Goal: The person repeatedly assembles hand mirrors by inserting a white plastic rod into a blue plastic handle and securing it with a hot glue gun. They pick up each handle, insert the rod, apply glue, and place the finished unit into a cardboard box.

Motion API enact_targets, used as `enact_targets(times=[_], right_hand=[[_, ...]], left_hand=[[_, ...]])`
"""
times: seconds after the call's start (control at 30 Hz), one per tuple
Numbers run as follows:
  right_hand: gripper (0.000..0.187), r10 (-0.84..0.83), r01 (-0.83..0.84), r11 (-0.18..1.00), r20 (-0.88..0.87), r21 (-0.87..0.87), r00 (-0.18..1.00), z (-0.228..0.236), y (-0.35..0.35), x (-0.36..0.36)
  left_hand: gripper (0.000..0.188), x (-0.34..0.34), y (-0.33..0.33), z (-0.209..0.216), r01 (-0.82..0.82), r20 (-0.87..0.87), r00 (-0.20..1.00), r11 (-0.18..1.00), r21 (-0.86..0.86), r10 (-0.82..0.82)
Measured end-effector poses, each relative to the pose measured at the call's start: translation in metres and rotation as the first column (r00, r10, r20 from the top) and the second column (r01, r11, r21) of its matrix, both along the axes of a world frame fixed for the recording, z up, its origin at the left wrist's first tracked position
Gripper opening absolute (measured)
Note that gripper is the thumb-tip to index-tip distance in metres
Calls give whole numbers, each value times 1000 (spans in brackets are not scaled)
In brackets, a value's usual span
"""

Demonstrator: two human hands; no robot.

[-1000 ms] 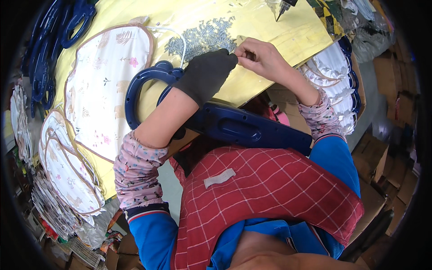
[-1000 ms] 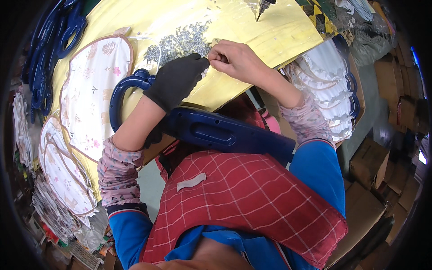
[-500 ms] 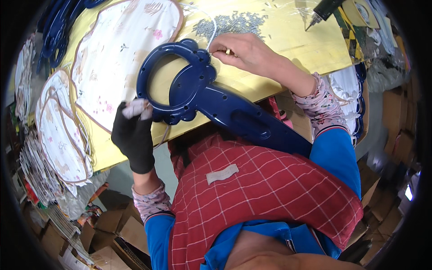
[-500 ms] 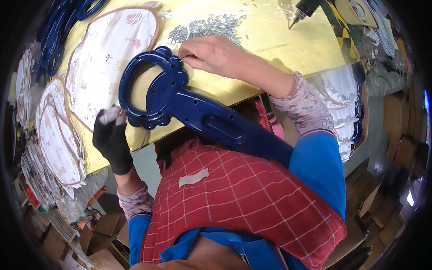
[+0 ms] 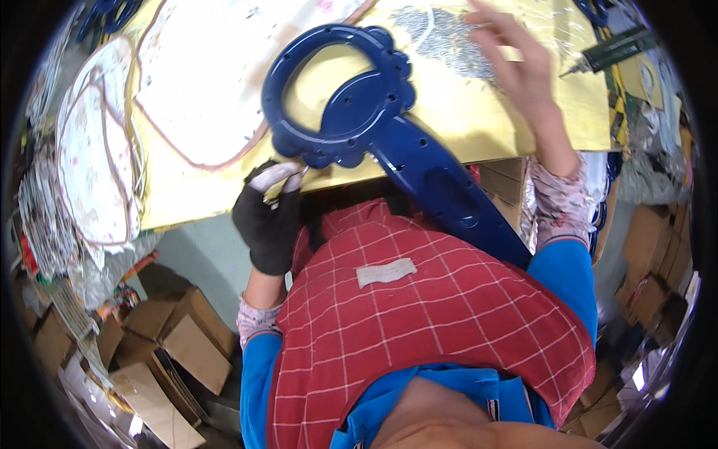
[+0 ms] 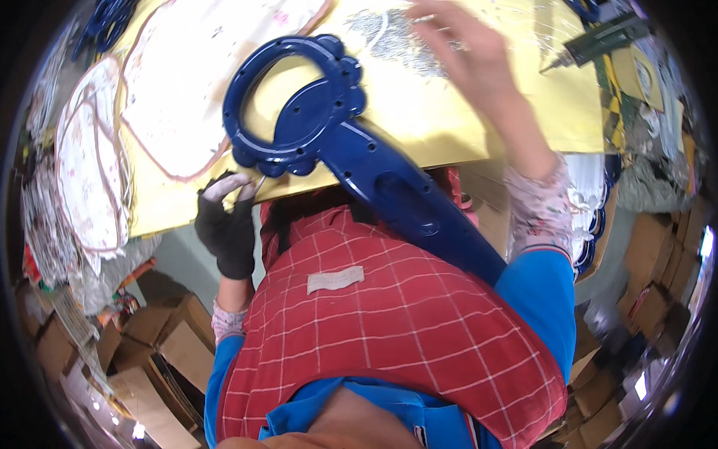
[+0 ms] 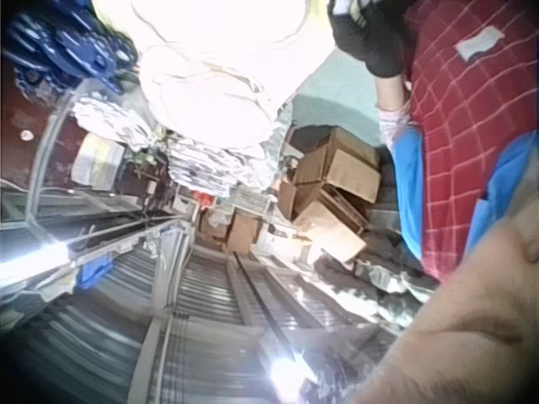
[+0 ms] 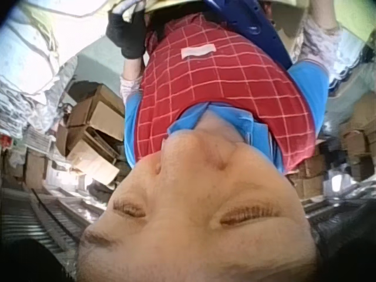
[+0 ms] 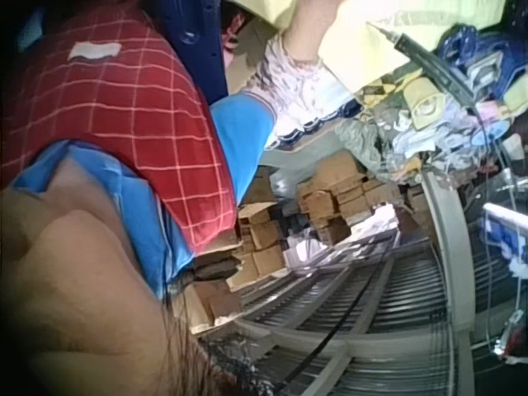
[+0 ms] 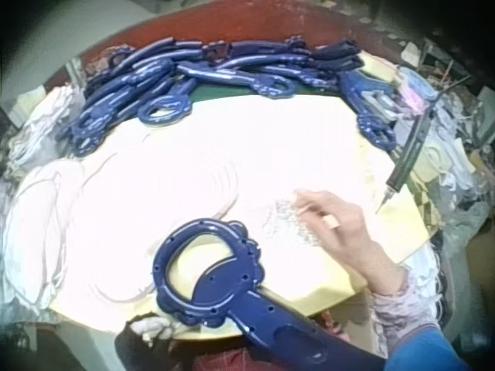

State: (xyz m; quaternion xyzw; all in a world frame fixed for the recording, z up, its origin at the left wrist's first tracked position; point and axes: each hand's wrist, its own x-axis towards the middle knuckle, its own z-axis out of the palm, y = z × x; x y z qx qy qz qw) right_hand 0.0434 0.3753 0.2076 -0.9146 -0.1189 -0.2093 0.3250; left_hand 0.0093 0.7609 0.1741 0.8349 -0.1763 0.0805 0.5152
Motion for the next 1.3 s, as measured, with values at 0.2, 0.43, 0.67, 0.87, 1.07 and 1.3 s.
enact_targets(times=[0.2,0.43,0.67,0.87,1.07,1.3], right_hand=[[31,-213,164,954,183,250,960,12,-45,-24],[28,-466,353,864,306,358,830,16,-68,-37],[57,-789,492,550,227,675,571,15,-187,-29],[48,-553,463,299,-244,835,797,-6,-192,0],[79,-49,-164,480,213,862,976,22,-82,-9],[96,392,-516,441,359,735,847,36,17,31]], left_hand=[[31,5,-12,13,84,228,958,929,360,-175],[31,9,-8,15,126,259,909,808,575,-326],[67,13,-29,10,107,327,912,913,393,-248],[45,26,-117,-11,350,485,584,741,574,-651],[43,33,-130,-14,535,432,540,691,486,-722],[42,29,-138,-3,564,398,541,671,482,-741]])
